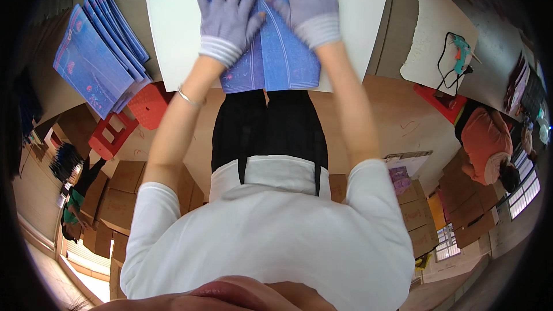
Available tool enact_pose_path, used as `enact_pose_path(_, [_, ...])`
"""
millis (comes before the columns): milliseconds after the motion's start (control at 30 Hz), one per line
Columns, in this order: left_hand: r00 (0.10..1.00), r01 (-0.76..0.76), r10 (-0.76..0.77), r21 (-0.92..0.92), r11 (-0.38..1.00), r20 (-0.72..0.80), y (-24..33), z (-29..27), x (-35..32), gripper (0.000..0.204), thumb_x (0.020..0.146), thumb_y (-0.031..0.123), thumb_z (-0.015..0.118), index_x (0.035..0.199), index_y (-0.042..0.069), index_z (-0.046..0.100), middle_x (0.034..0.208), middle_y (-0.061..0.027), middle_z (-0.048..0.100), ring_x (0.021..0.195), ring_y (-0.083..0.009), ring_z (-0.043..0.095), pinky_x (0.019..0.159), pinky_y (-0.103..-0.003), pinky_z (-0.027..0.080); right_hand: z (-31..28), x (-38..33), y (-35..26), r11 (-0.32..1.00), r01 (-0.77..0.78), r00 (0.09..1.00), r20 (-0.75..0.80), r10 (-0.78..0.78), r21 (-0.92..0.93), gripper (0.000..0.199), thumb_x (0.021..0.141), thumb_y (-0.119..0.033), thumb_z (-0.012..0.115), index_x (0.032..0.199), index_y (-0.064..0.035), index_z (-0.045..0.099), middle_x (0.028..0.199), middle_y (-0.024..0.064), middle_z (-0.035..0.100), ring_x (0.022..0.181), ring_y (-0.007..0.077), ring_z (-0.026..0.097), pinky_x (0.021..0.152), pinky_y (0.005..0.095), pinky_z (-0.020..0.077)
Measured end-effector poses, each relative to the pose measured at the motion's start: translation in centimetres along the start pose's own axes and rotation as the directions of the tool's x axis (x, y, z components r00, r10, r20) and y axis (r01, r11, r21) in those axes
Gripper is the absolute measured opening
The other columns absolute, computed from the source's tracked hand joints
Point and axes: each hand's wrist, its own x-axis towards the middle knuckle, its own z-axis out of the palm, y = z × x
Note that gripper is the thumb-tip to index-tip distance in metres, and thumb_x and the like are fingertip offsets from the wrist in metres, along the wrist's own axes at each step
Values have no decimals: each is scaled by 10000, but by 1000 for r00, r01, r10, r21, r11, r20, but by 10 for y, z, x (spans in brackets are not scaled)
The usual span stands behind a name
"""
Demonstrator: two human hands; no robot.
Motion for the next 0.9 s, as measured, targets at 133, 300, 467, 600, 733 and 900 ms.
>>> enact_pose_path(133, [985, -105, 104, -1, 995, -139, -32, 14, 81, 571, 881, 387, 553, 1376, 108, 497, 1466, -180, 418, 1380, -420, 326, 1124, -651, 179, 10, 80, 66, 979, 204, 973, -109, -205, -24, 737, 947, -630, 297, 1329, -36, 510, 1478, 167, 425, 1392, 364, 349, 1118, 619, 222])
enact_pose_path(300, [961, -262, 257, 34, 964, 106, -2, -1, -3, 611, 853, 427, 605, 1388, 152, 494, 1465, -83, 422, 1355, -359, 351, 1045, -690, 241, 4, -6, 13, 972, 219, 976, -8, -219, 83, 706, 916, -594, 416, 1371, -59, 481, 1478, 144, 434, 1382, 353, 367, 1094, 636, 238])
enact_pose_path(467, [873, 14, 183, -399, 917, 452, 86, -22, -194, 631, 815, 393, 659, 1348, 85, 515, 1517, -183, 318, 1417, -404, 249, 1121, -648, 165, -29, -202, -73, 903, 91, 928, 293, -230, 420, 612, 910, -499, 493, 1341, -65, 518, 1468, 117, 444, 1365, 332, 392, 1078, 629, 258])
enact_pose_path(600, [962, 267, -188, -816, 513, 197, 69, -55, -208, 276, 850, 8, 568, 1115, -3, 645, 1121, -168, 654, 1020, -332, 627, 924, -426, 489, -61, -200, -59, 740, 8, 993, 79, -83, 673, 335, 946, -253, 530, 1188, -56, 650, 1301, 147, 593, 1186, 315, 576, 1016, 439, 427])
enact_pose_path(733, [572, 420, -810, -895, 152, 131, 21, -61, -125, 343, 891, -3, 611, 1227, -40, 555, 1091, -154, 649, 886, -212, 662, 833, -310, 537, -71, -150, -25, 611, -434, 887, 196, 418, 663, 336, 921, -20, 513, 1248, 17, 584, 1269, 162, 615, 1109, 277, 630, 945, 342, 490])
enact_pose_path(900, [645, 641, -549, -767, 10, 532, 20, -30, -110, 401, 821, 147, 749, 1160, -16, 610, 858, -56, 652, 772, -114, 600, 729, -287, 522, -38, -131, -17, 326, -500, 833, 342, 434, 802, 446, 927, 35, 470, 1373, 33, 481, 1304, 167, 585, 1200, 222, 568, 991, 316, 454])
